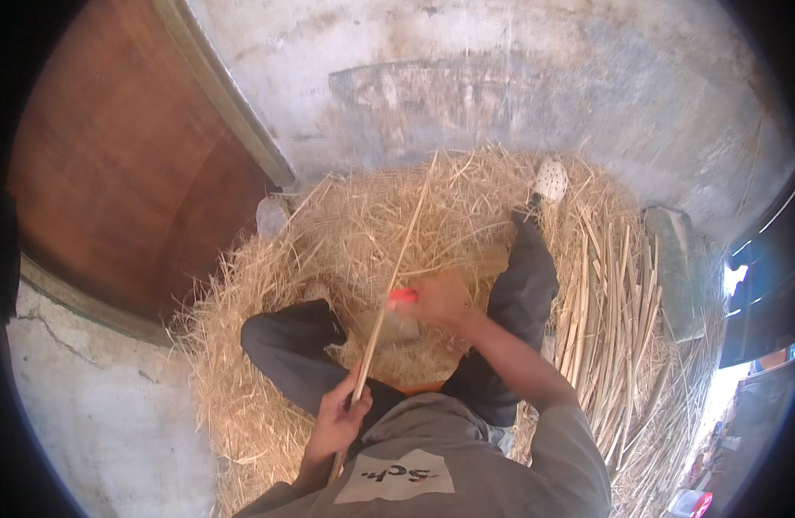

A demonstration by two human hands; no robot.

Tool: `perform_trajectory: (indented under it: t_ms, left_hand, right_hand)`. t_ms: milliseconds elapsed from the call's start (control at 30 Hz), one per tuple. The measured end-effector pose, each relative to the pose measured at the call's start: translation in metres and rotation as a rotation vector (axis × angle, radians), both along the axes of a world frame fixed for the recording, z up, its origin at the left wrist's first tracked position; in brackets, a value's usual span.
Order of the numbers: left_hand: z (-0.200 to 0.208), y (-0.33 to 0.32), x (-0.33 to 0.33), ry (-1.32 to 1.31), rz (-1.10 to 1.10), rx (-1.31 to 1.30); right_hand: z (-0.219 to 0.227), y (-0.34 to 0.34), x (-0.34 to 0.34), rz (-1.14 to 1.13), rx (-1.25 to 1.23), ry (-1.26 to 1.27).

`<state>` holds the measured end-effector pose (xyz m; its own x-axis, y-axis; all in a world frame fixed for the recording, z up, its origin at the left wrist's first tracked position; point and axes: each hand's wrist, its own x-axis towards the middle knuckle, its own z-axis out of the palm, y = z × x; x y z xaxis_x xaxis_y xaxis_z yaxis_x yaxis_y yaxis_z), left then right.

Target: The person sits on a bed of straw and uses a large knife to split a long bamboo pole into thin strips. They then use a red utility knife to further refine and smooth the edges of the bamboo strips.

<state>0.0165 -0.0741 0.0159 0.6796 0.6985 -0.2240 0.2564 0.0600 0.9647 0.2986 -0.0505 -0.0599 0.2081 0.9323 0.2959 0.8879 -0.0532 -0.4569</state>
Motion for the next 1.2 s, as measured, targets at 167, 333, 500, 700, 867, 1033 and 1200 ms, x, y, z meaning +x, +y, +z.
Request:
perform_trajectory:
  t_ms: [167, 333, 500, 700, 867, 1033, 1200]
  left_hand:
    - [0.004, -0.008, -0.007, 0.046, -0.028, 0.097]
    - [-0.004, -0.004, 0.0, -0.063, -0.059, 0.094]
    - [-0.012, -0.009, -0.008, -0.085, -0.036, 0.084]
    - [0.005, -0.004, -0.011, -0.018, -0.048, -0.047]
    - [0.0, -0.008, -0.015, -0.088, -0.071, -0.031]
    - [-0.004, -0.007, -0.02, -0.065, -0.035, -0.103]
    - [0.004, -0.008, -0.019, -0.043, -0.068, -0.104]
  right_hand:
    - [0.006, 0.018, 0.037, -0.277, -0.026, 0.078]
    - [0.01, 0.008, 0.047, -0.31, -0.155, 0.083]
    - [-0.004, -0.003, 0.015, -0.168, -0.076, 0.093]
    - [0.008, 0.001, 0.012, -0.13, 0.047, -0.011]
    - [0.008, 0.024, 0.06, -0.291, -0.067, -0.09]
    - [0.019, 0.008, 0.019, -0.111, -0.204, -0.043]
    - [0.016, 0.032, 0.065, -0.292, -0.123, -0.012]
